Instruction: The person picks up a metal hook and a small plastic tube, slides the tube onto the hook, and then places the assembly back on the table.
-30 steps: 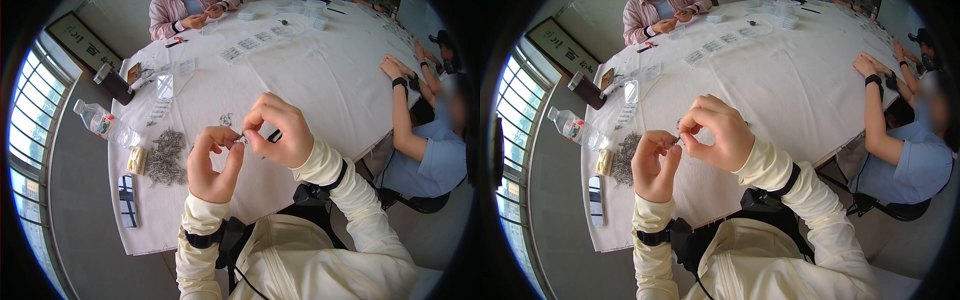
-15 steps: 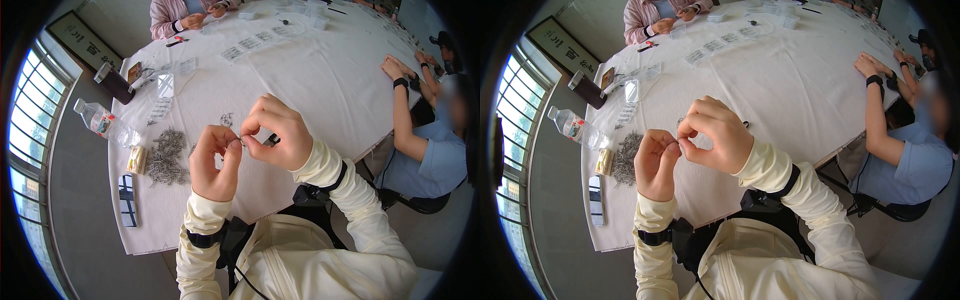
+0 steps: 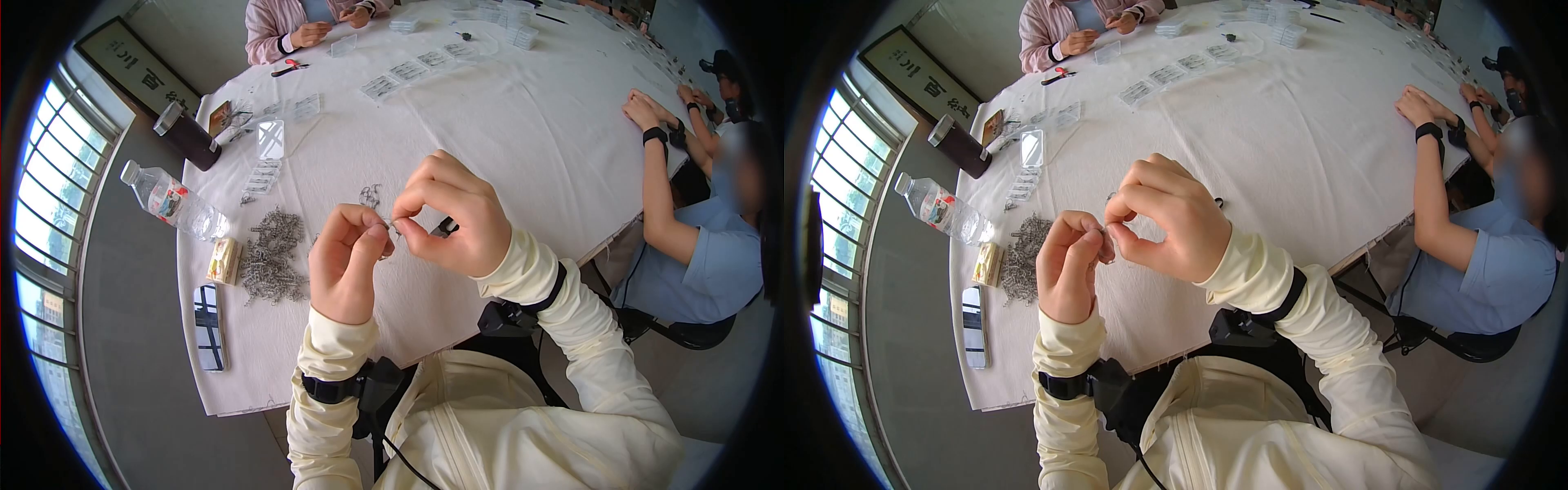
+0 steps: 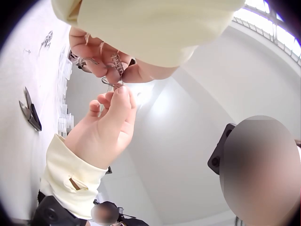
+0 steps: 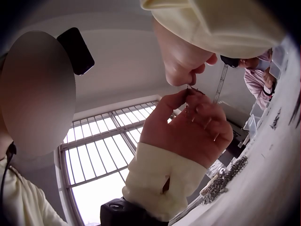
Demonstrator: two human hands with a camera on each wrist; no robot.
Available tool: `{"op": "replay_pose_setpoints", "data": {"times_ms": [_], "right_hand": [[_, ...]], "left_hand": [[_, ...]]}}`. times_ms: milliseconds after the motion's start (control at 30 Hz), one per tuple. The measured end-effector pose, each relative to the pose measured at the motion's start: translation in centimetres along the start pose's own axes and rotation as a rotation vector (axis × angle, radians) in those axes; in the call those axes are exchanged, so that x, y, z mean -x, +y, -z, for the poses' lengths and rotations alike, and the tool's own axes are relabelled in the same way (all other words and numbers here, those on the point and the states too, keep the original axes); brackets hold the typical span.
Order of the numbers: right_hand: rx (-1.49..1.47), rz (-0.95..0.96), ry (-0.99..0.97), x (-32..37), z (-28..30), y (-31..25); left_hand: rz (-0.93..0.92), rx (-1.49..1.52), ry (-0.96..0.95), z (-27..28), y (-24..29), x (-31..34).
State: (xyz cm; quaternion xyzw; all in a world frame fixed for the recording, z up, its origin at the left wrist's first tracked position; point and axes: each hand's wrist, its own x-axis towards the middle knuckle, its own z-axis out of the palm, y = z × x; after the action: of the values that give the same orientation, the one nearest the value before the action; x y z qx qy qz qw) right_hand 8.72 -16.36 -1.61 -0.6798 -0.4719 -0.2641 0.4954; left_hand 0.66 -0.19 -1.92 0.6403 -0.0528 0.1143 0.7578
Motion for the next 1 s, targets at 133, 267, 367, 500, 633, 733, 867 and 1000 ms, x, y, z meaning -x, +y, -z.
{"op": "replay_pose_setpoints", "data": {"times_ms": [133,267,367,500,633,733,867,1000], "right_hand": [[-0.004,-0.003,-0.014,-0.03,0.07,0.05],[-0.011,0.000,-0.024,-0.08,0.19,0.10],[-0.012,0.002,-0.027,-0.08,0.22,0.13],[-0.002,0.013,-0.031,-0.11,0.31,0.15],[-0.027,-0.007,-0.033,-0.08,0.29,0.18],[-0.073,-0.081,-0.021,0.13,0.23,0.21],[-0.115,-0.107,-0.043,-0.11,0.42,-0.57],[-0.114,-0.103,-0.038,0.16,-0.10,-0.18]], "left_hand": [[-0.038,-0.004,-0.004,0.07,0.00,-0.07],[-0.044,-0.050,-0.002,0.27,0.08,0.02],[-0.043,-0.086,-0.006,0.38,0.17,-0.01],[-0.026,-0.119,-0.006,0.47,0.30,0.02],[-0.016,-0.125,0.005,0.31,0.42,0.08],[-0.041,-0.089,0.020,0.35,0.23,0.06],[-0.046,-0.068,0.031,0.44,0.03,-0.02],[-0.034,-0.048,0.041,0.27,0.06,-0.03]]}}
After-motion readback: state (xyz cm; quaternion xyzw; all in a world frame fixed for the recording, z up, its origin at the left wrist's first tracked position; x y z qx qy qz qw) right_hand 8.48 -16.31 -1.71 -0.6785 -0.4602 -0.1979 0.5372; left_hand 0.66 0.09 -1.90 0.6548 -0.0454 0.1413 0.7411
